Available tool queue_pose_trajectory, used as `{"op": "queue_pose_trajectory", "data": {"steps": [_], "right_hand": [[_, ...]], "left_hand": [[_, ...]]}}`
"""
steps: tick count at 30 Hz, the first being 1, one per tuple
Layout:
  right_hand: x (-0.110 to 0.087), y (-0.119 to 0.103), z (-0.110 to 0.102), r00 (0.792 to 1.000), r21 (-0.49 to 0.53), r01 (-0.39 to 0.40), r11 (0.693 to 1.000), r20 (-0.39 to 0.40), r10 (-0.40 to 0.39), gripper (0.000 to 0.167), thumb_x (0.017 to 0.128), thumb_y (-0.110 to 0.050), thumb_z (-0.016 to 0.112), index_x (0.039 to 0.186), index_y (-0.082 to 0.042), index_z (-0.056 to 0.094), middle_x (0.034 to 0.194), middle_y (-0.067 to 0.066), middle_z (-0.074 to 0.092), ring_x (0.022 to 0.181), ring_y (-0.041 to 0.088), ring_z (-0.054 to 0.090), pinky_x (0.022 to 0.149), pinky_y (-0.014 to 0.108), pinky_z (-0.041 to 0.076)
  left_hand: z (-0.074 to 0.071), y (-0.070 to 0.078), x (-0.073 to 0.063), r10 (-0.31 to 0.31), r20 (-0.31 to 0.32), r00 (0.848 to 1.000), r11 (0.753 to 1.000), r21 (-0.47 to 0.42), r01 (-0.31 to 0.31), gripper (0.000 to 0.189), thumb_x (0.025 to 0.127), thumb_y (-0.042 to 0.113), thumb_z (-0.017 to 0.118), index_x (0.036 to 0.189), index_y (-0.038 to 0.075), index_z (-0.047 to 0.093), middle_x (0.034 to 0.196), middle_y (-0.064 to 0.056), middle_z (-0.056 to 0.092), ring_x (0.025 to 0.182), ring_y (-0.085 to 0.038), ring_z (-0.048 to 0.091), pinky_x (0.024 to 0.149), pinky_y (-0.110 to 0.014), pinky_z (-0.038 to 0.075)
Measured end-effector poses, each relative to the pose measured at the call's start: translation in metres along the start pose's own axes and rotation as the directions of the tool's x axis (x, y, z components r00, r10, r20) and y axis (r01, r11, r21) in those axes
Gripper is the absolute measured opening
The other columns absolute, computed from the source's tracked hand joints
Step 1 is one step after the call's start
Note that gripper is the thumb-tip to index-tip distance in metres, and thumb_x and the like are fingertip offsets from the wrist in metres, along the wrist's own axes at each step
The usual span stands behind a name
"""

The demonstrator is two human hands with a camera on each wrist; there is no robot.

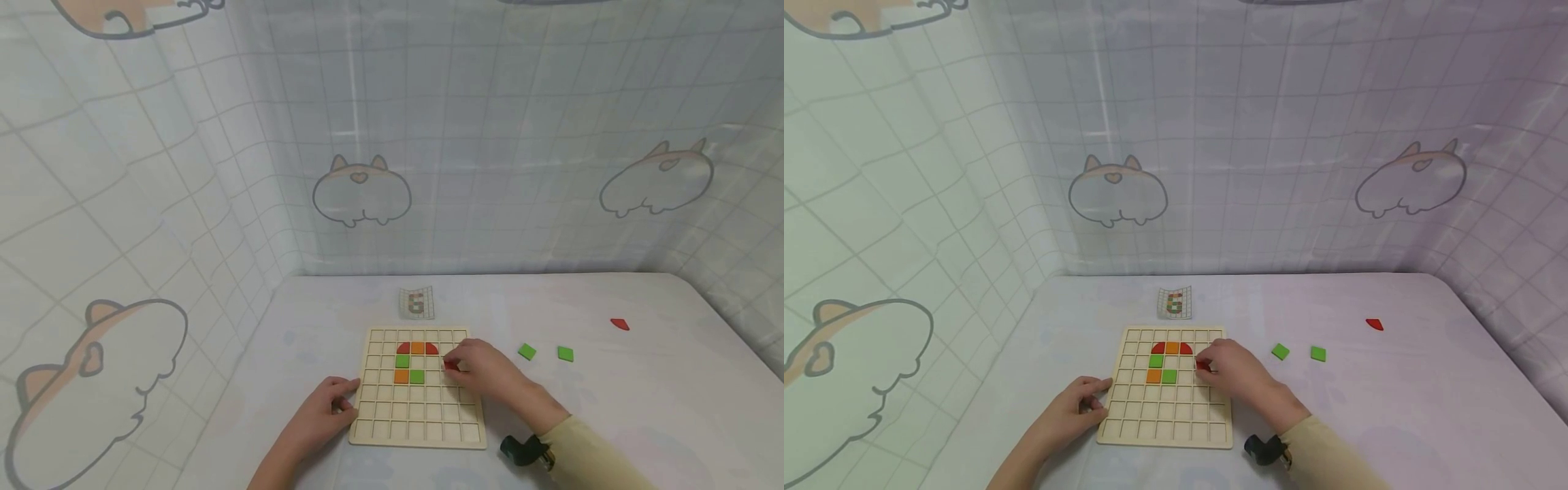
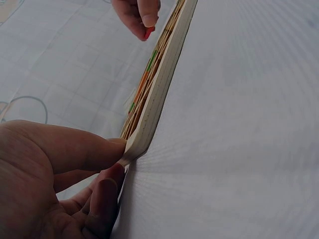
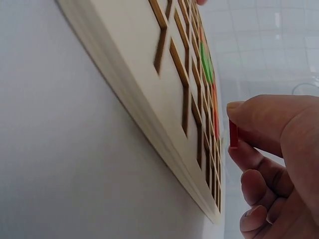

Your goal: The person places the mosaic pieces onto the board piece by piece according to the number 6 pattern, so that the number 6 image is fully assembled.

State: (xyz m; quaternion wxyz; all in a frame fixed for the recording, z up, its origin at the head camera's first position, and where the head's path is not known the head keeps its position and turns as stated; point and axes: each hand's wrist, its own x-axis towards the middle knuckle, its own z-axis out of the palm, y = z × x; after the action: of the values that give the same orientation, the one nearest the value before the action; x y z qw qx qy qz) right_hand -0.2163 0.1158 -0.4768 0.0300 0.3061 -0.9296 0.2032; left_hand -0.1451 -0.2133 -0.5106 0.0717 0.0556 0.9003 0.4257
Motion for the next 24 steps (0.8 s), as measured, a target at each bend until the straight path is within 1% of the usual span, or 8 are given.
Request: {"op": "queue_pose_trajectory", "data": {"steps": [4, 7, 12, 14, 18, 24], "right_hand": [[0.002, -0.005, 0.004, 1.0, 0.012, -0.005, 1.0, 0.021, 0.004, 0.016, 0.087, -0.023, 0.077, 0.1, -0.014, 0.078, 0.09, -0.01, 0.065, 0.084, 0.008, 0.054, 0.076, 0.029, 0.048], [0.004, -0.01, 0.006, 1.0, 0.025, 0.002, 1.0, 0.031, -0.003, 0.015, 0.087, -0.023, 0.077, 0.099, -0.013, 0.078, 0.088, -0.01, 0.063, 0.08, 0.007, 0.052, 0.073, 0.028, 0.048], [0.009, -0.016, 0.012, 0.997, 0.022, 0.071, 0.997, 0.035, -0.072, 0.013, 0.087, -0.021, 0.076, 0.098, -0.013, 0.077, 0.085, -0.01, 0.062, 0.079, 0.006, 0.051, 0.073, 0.026, 0.047], [0.01, -0.017, 0.014, 0.996, 0.012, 0.079, 0.997, 0.038, -0.079, 0.013, 0.088, -0.021, 0.076, 0.098, -0.014, 0.077, 0.086, -0.01, 0.062, 0.08, 0.006, 0.051, 0.073, 0.026, 0.047], [0.011, -0.019, 0.016, 0.997, 0.013, 0.067, 0.998, 0.037, -0.067, 0.014, 0.087, -0.022, 0.077, 0.098, -0.014, 0.077, 0.087, -0.009, 0.062, 0.08, 0.006, 0.051, 0.073, 0.027, 0.047], [0.014, -0.017, 0.019, 0.997, 0.068, 0.051, 0.996, 0.05, -0.055, 0.011, 0.087, -0.024, 0.078, 0.096, -0.018, 0.079, 0.085, -0.016, 0.062, 0.08, 0.004, 0.052, 0.074, 0.027, 0.048]], "left_hand": [[0.001, 0.0, 0.001, -0.003, -0.001, 1.0, 1.0, 0.004, 0.003, 0.054, 0.084, 0.012, 0.077, 0.135, 0.006, 0.061, 0.115, -0.002, 0.052, 0.087, -0.015, 0.054, 0.07, -0.025, 0.044], [0.0, 0.001, 0.0, -0.007, 0.001, 1.0, 1.0, 0.002, 0.007, 0.054, 0.084, 0.012, 0.077, 0.135, 0.006, 0.061, 0.115, -0.002, 0.052, 0.087, -0.015, 0.054, 0.071, -0.026, 0.044], [-0.002, 0.002, -0.003, -0.024, -0.006, 1.0, 1.0, 0.006, 0.024, 0.055, 0.083, 0.013, 0.077, 0.135, 0.005, 0.061, 0.115, -0.002, 0.053, 0.086, -0.015, 0.054, 0.07, -0.026, 0.044], [-0.002, 0.002, -0.004, -0.028, -0.008, 1.0, 1.0, 0.008, 0.028, 0.055, 0.083, 0.013, 0.078, 0.134, 0.005, 0.061, 0.115, -0.003, 0.053, 0.086, -0.015, 0.053, 0.069, -0.026, 0.044], [-0.002, 0.002, -0.003, -0.023, -0.003, 1.0, 1.0, 0.002, 0.023, 0.054, 0.083, 0.014, 0.077, 0.134, 0.005, 0.061, 0.115, -0.003, 0.053, 0.086, -0.015, 0.054, 0.069, -0.026, 0.044], [-0.001, 0.004, -0.001, -0.02, -0.005, 1.0, 1.0, -0.016, 0.02, 0.053, 0.083, 0.012, 0.077, 0.134, 0.005, 0.061, 0.115, -0.003, 0.053, 0.086, -0.015, 0.054, 0.069, -0.026, 0.044]]}}
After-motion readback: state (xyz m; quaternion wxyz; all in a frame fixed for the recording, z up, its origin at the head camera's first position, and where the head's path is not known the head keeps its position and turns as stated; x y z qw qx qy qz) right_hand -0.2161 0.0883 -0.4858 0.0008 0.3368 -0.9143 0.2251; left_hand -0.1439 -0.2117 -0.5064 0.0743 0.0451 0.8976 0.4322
